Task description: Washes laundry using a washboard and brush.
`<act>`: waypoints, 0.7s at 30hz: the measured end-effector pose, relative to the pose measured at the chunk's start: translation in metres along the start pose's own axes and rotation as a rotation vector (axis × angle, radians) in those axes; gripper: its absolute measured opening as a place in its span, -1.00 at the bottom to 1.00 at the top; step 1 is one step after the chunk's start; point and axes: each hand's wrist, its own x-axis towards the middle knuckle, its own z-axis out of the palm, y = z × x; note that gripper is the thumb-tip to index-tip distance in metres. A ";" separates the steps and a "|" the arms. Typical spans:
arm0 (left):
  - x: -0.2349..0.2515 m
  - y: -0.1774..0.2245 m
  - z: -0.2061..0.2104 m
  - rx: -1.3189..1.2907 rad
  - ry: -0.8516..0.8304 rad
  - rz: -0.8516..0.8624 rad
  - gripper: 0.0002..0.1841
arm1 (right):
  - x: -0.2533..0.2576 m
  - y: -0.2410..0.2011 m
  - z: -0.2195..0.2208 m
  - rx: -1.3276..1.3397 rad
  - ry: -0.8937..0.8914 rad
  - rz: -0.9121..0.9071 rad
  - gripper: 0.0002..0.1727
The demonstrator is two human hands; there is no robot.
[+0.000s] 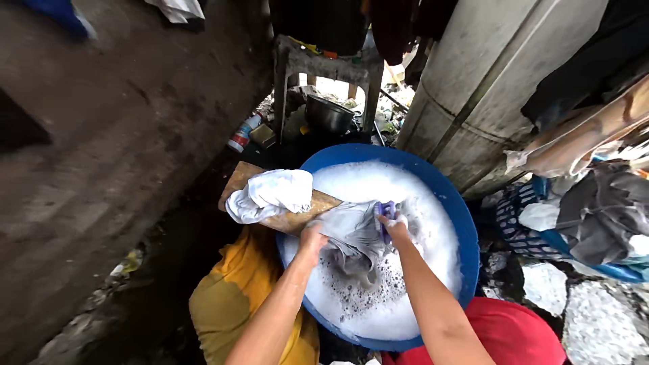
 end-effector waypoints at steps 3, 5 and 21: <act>-0.044 0.012 0.014 0.073 -0.312 -0.016 -0.56 | -0.018 0.000 0.002 0.116 -0.121 -0.018 -0.31; -0.059 0.032 0.010 -0.015 -0.414 0.017 -0.56 | -0.035 -0.011 -0.012 0.196 -0.197 -0.011 -0.51; -0.064 0.019 0.028 -0.337 -0.772 0.355 -0.69 | -0.107 -0.102 -0.110 0.760 0.084 -0.536 -0.63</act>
